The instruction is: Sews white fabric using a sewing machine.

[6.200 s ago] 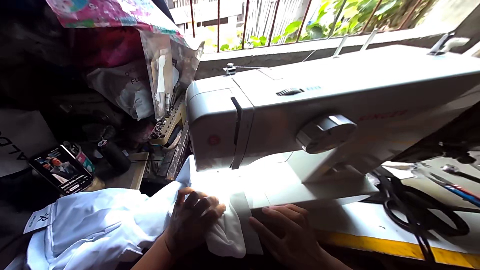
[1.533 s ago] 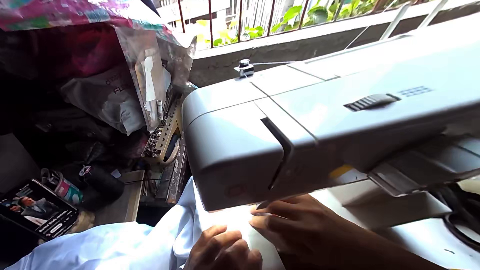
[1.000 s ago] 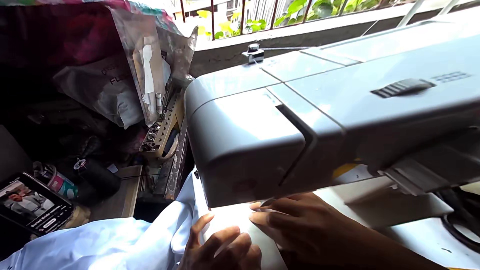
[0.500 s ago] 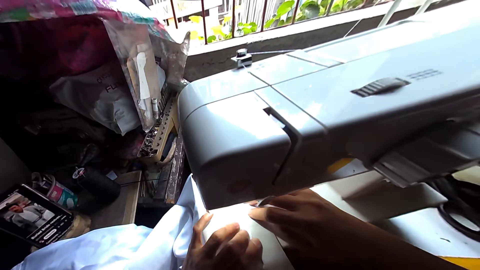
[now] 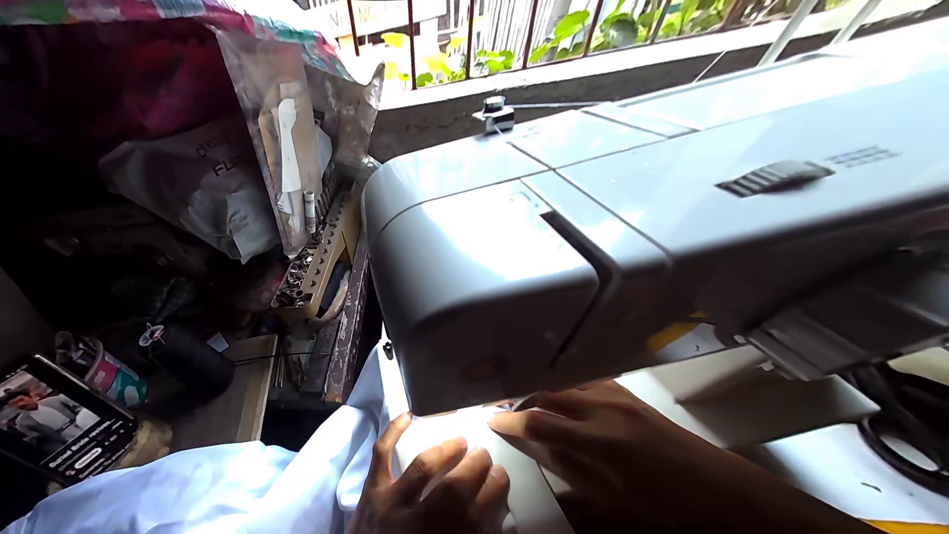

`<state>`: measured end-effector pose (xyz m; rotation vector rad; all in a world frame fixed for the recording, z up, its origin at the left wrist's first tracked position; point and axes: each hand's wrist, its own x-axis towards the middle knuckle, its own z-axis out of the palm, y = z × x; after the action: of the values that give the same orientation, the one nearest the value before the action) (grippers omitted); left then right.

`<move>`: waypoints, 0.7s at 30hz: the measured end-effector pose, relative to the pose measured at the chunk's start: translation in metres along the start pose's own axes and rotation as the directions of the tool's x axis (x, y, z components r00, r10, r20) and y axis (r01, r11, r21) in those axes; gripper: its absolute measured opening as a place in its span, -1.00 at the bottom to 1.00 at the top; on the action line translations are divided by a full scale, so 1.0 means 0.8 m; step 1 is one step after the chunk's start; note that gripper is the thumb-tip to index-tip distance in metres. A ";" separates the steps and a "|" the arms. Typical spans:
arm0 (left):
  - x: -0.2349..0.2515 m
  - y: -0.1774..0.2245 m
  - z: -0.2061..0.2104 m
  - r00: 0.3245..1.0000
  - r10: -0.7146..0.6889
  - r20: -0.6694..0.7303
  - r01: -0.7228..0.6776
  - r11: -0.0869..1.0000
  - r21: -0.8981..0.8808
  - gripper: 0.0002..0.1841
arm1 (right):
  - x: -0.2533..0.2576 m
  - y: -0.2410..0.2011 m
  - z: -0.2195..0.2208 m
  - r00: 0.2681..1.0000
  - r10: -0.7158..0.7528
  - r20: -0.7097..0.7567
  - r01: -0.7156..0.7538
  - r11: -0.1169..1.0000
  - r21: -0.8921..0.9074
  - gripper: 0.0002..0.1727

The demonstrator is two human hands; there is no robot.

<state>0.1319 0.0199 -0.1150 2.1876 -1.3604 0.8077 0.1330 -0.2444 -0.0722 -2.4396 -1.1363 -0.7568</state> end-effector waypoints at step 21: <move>0.010 -0.001 -0.002 0.999 -0.014 0.040 0.011 0.996 0.083 -0.60 | 0.003 0.000 0.004 1.000 0.010 -0.025 -0.011 0.999 -0.039 -0.74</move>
<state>0.1352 0.0162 -0.1087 2.2853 -1.3533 0.8340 0.1350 -0.2415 -0.0733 -2.4594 -1.1089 -0.8115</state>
